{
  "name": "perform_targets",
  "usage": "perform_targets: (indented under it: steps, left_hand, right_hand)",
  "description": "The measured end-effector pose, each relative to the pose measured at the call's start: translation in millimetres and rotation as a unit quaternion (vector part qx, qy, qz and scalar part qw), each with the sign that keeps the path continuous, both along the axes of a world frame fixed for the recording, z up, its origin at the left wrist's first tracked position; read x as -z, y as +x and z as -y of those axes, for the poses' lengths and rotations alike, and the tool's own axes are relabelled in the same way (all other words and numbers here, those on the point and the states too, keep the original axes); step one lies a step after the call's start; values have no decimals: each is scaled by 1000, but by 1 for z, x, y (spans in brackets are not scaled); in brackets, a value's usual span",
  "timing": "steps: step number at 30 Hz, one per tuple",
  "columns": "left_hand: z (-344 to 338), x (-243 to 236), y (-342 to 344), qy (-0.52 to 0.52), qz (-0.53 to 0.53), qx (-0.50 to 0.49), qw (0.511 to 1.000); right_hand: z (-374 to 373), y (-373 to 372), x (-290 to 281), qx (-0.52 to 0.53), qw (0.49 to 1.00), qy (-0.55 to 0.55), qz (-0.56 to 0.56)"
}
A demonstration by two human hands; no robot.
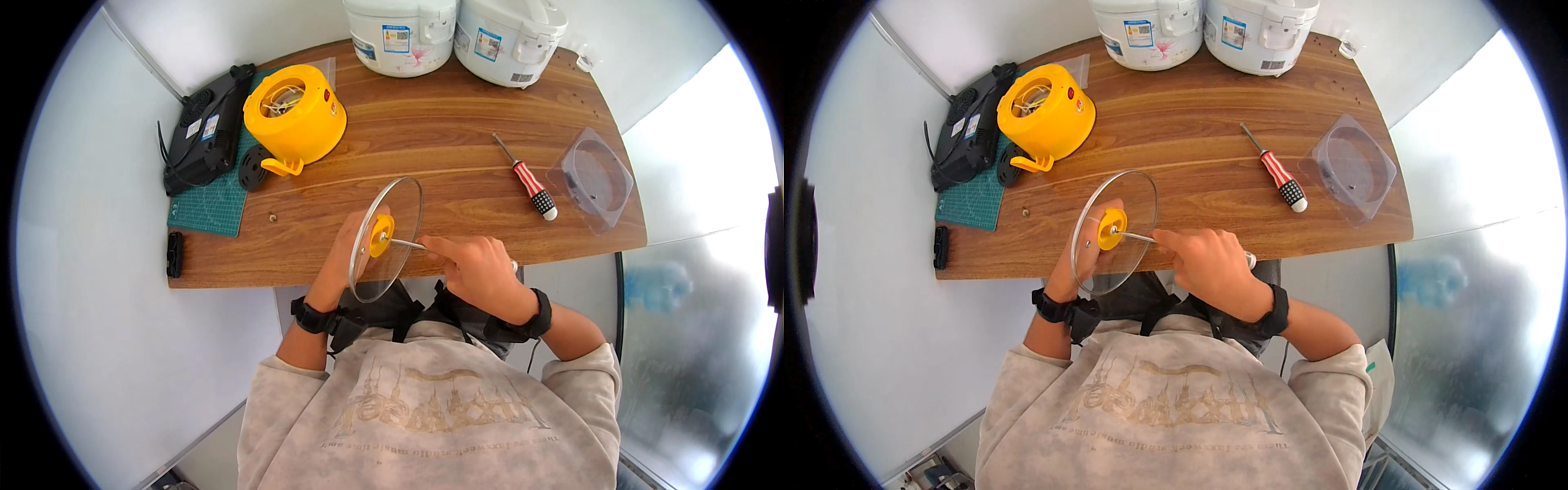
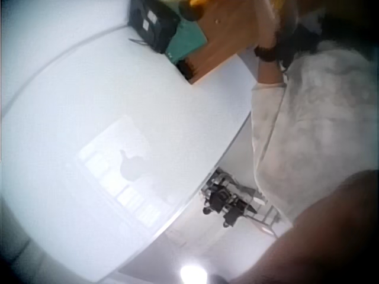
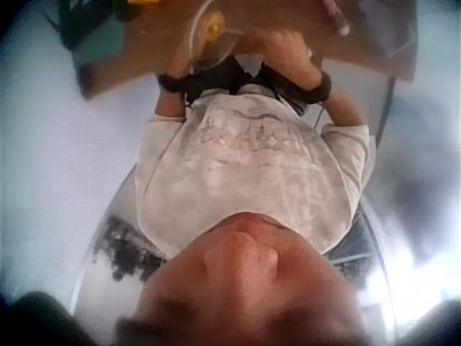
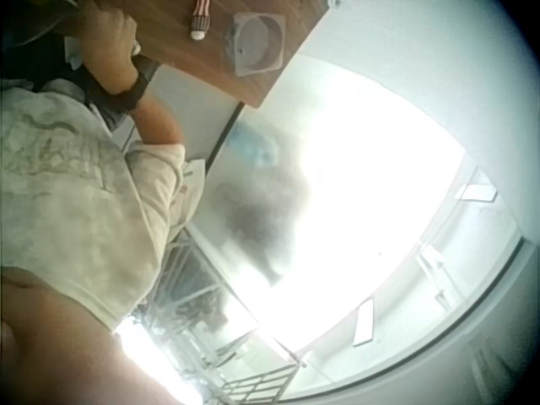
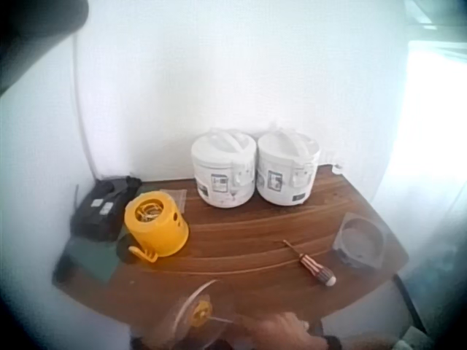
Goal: The person uses a screwdriver to remove screws from the bottom of a yellow electric kettle, then places the lid on top. The person then moves a black appliance onto the table and uses a screwdriver to remove screws from its bottom.
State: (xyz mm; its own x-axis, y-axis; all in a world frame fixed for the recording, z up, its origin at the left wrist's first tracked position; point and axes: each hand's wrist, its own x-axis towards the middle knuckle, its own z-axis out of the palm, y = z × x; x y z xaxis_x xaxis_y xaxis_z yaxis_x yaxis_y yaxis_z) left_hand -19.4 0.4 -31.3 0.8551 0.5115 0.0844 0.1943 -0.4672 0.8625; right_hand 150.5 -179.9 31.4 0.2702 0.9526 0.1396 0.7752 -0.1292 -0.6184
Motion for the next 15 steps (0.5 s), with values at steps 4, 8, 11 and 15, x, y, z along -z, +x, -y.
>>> perform_targets:
  steps: [4, 8, 11, 15]
  left_hand:
    - [5, -13, 4, 156, 39, -9, 987]
    - [3, -20, 13, 216, 108, -1, 970]
    - [3, -29, 23, 207, 156, -5, 966]
    - [5, -38, 26, 137, 152, -18, 979]
  right_hand:
    - [-3, -4, 8, 25, 988, -11, -152]
    - [-9, -2, 6, 16, 963, -96, -253]
    - [-7, -1, 19, -10, 905, -104, -413]
    - [-6, -1, 6, -2, 845, -139, -516]
